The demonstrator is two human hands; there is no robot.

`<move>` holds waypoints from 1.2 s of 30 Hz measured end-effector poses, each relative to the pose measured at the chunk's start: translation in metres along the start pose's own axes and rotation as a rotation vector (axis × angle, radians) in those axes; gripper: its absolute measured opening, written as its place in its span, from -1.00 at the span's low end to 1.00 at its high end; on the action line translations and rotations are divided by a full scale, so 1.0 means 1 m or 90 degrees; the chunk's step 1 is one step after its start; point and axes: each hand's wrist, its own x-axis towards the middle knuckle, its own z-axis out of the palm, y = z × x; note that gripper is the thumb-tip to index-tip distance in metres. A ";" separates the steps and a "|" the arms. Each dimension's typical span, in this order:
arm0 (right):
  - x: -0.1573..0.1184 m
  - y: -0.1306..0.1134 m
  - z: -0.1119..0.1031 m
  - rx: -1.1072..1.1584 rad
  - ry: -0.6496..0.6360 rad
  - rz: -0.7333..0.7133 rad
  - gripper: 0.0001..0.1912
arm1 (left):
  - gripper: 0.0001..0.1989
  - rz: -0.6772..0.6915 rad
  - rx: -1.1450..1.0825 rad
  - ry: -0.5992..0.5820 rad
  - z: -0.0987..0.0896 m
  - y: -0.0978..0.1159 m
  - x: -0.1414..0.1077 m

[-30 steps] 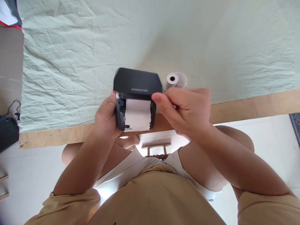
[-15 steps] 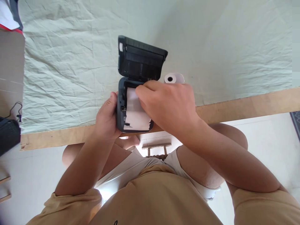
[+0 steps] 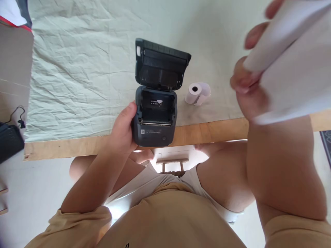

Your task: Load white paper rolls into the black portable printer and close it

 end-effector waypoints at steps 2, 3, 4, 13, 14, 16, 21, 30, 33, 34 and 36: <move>0.009 0.021 -0.002 0.132 0.072 0.061 -0.32 | -0.58 -0.011 -0.007 0.001 -0.001 0.001 0.000; 0.014 0.029 0.000 0.232 0.135 0.135 -0.31 | -0.59 -0.012 -0.008 -0.003 -0.001 0.001 0.000; 0.019 0.034 0.003 0.301 0.198 0.224 -0.30 | -0.59 -0.011 -0.008 -0.007 -0.002 0.001 0.000; 0.029 0.056 0.011 0.438 0.223 0.419 -0.28 | -0.56 0.016 -0.006 -0.021 -0.004 -0.004 0.005; 0.028 0.062 0.012 0.450 0.228 0.411 -0.30 | -0.56 0.016 -0.007 -0.022 -0.005 -0.004 0.005; 0.025 0.075 0.018 0.461 0.272 0.376 -0.58 | -0.56 0.019 -0.005 -0.024 -0.006 -0.006 0.006; 0.017 0.109 0.032 0.336 0.305 0.252 -0.64 | -0.61 0.039 -0.011 -0.036 -0.007 -0.007 0.008; 0.007 0.100 0.029 -0.140 0.216 0.123 -0.54 | -0.51 0.012 0.013 -0.041 -0.008 -0.005 0.003; 0.007 0.082 0.032 -0.191 0.214 0.117 -0.29 | -0.47 0.018 0.017 -0.044 -0.008 -0.005 0.005; 0.007 0.079 0.032 -0.203 0.207 0.115 -0.22 | -0.46 0.021 0.017 -0.043 -0.008 -0.006 0.005; 0.007 0.078 0.031 -0.218 0.183 0.111 -0.14 | -0.46 0.026 0.015 -0.042 -0.008 -0.006 0.006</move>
